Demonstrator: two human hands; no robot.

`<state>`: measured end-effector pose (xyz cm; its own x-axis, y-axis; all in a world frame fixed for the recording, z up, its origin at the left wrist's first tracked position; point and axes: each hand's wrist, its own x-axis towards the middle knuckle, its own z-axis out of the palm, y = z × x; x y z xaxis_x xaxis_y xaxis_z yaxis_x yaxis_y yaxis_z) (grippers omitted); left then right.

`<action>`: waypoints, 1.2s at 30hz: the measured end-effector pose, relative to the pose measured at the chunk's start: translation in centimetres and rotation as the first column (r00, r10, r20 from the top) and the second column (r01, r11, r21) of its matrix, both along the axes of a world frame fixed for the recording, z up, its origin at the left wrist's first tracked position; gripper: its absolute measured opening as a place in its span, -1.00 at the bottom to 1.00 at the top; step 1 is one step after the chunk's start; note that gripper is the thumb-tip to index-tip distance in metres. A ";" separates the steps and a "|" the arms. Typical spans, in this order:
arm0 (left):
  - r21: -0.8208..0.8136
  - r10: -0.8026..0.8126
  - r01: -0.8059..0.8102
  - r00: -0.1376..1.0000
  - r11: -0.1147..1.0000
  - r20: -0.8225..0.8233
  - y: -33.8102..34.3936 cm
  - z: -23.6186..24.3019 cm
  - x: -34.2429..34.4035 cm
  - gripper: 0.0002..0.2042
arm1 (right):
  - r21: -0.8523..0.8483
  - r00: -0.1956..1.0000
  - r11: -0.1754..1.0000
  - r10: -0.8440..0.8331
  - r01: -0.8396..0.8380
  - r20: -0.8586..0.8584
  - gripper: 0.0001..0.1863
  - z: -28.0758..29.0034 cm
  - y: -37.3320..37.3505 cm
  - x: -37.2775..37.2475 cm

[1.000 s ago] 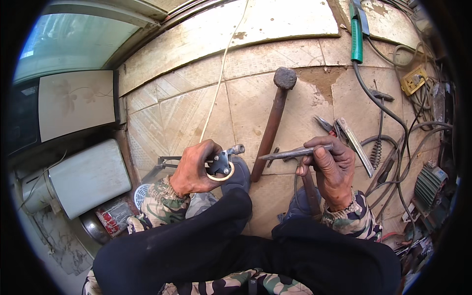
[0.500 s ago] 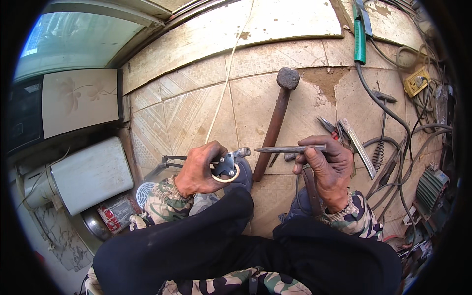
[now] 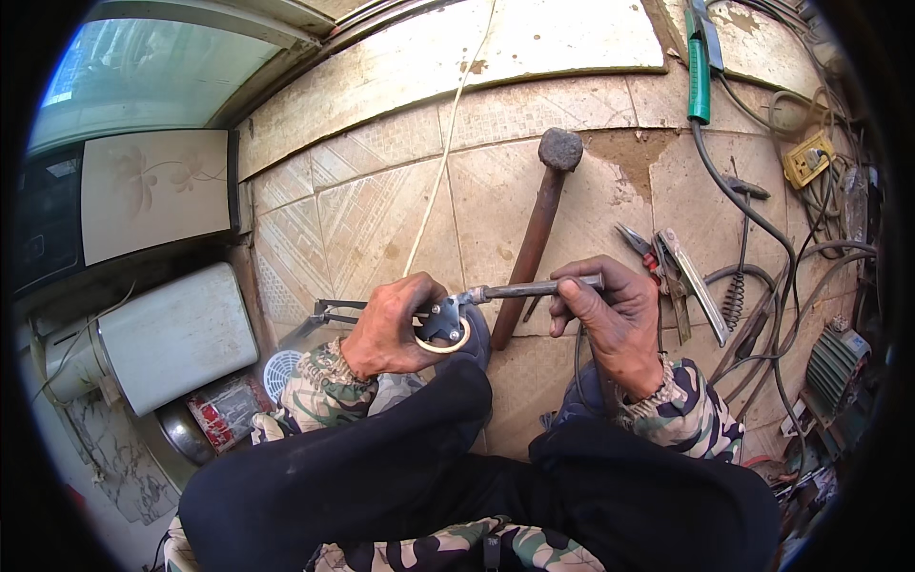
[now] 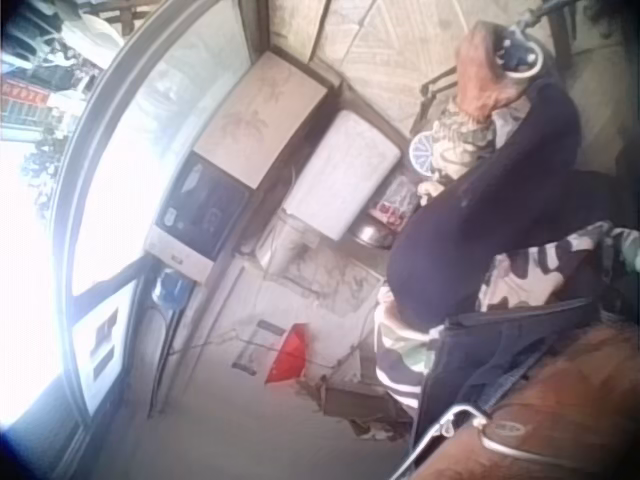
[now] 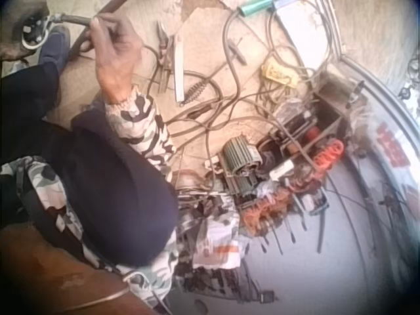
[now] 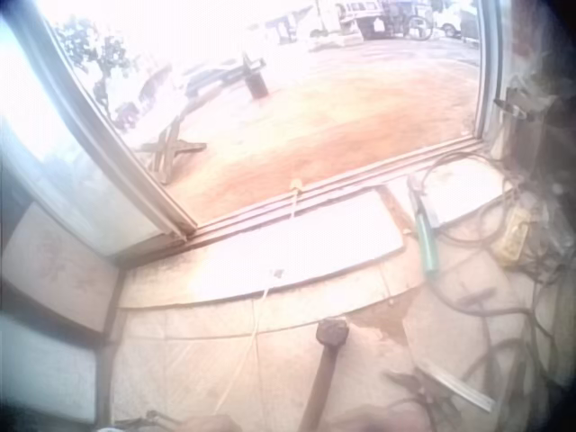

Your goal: The person uses an angle grinder to smooth a metal part clamped in a vise, then uses a hammer and pliers to shape and adjust the metal piece. The person works on the floor in a cluttered workshop environment.

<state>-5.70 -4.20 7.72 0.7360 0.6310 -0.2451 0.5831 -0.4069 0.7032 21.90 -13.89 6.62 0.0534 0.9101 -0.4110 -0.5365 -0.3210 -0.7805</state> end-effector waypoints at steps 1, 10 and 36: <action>0.001 -0.004 0.004 1.000 1.000 0.005 0.0 0.0 0.0 -0.59 | -0.008 1.000 1.000 0.010 -0.010 0.019 -0.80 -0.2 0.2 0.0; 0.144 -0.060 0.057 0.998 0.988 0.015 -0.2 -0.1 0.1 -0.60 | -0.036 0.985 0.998 0.055 -0.049 0.166 -0.79 -0.3 1.6 0.3; 0.371 0.091 -0.110 0.993 0.922 0.069 -0.1 8.6 -3.3 -0.76 | 0.180 0.998 0.983 0.016 -0.027 0.064 -0.80 3.7 1.0 0.3</action>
<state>-8.97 -4.28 16.29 0.6690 0.7410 0.0576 0.6030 -0.5864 0.5408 22.19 -12.89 10.30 0.0534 0.9703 -0.2360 -0.4801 -0.1823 -0.8581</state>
